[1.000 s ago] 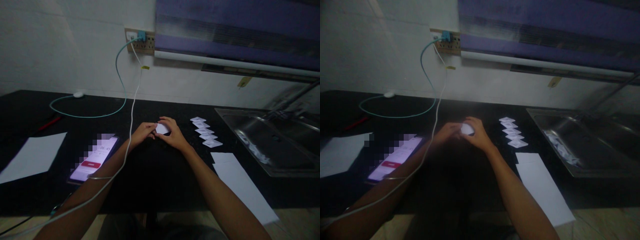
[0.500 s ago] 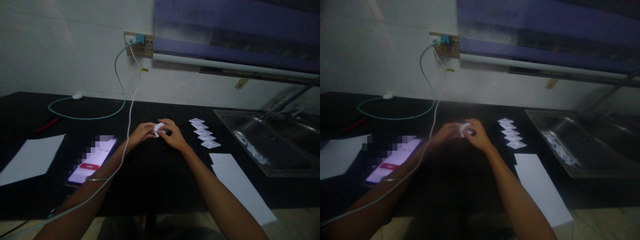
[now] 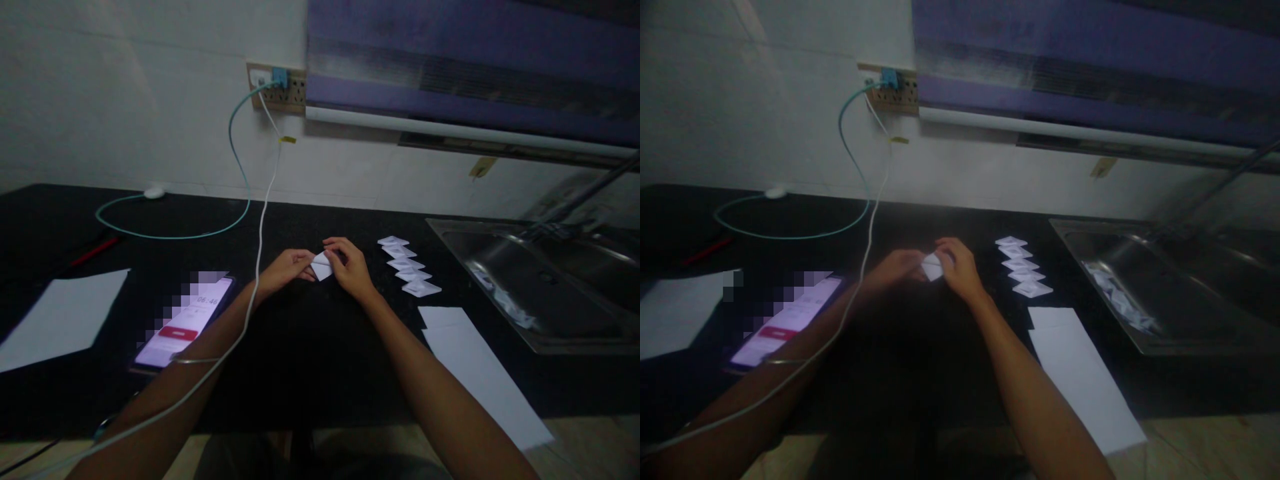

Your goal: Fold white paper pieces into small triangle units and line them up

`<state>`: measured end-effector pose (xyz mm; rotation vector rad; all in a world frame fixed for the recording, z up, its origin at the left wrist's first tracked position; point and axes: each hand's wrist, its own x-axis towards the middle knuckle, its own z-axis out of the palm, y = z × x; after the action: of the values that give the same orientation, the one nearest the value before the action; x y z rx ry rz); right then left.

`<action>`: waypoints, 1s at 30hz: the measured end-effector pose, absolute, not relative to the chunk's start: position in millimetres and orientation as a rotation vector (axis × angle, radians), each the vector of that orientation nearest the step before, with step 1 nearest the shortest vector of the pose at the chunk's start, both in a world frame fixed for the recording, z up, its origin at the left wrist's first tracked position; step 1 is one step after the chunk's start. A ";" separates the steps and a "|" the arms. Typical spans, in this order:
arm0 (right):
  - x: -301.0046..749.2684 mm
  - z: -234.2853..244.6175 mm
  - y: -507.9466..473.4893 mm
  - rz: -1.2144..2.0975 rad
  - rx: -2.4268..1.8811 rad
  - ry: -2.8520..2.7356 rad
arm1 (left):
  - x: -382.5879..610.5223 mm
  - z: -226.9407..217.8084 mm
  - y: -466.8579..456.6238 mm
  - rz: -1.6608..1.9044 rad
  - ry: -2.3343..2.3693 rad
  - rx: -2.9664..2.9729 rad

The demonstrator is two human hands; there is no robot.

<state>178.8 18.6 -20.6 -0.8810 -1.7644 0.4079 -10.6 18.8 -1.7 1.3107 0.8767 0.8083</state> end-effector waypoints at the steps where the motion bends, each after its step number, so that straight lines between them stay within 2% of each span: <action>1: 178.4 -20.5 18.5 0.418 -0.876 -1.758 | -9.7 0.0 17.7 0.784 0.883 1.349; 13: 177.0 -17.1 15.2 0.425 -0.876 -1.718 | -7.0 0.3 11.4 0.747 0.937 1.849; 30: 171.1 -16.8 16.6 0.391 -0.860 -1.628 | -10.2 -8.5 12.8 0.869 1.089 2.055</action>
<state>171.1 16.6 -16.8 -0.8605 -1.6279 0.3915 -10.2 12.8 -8.5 2.0552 1.0888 0.8686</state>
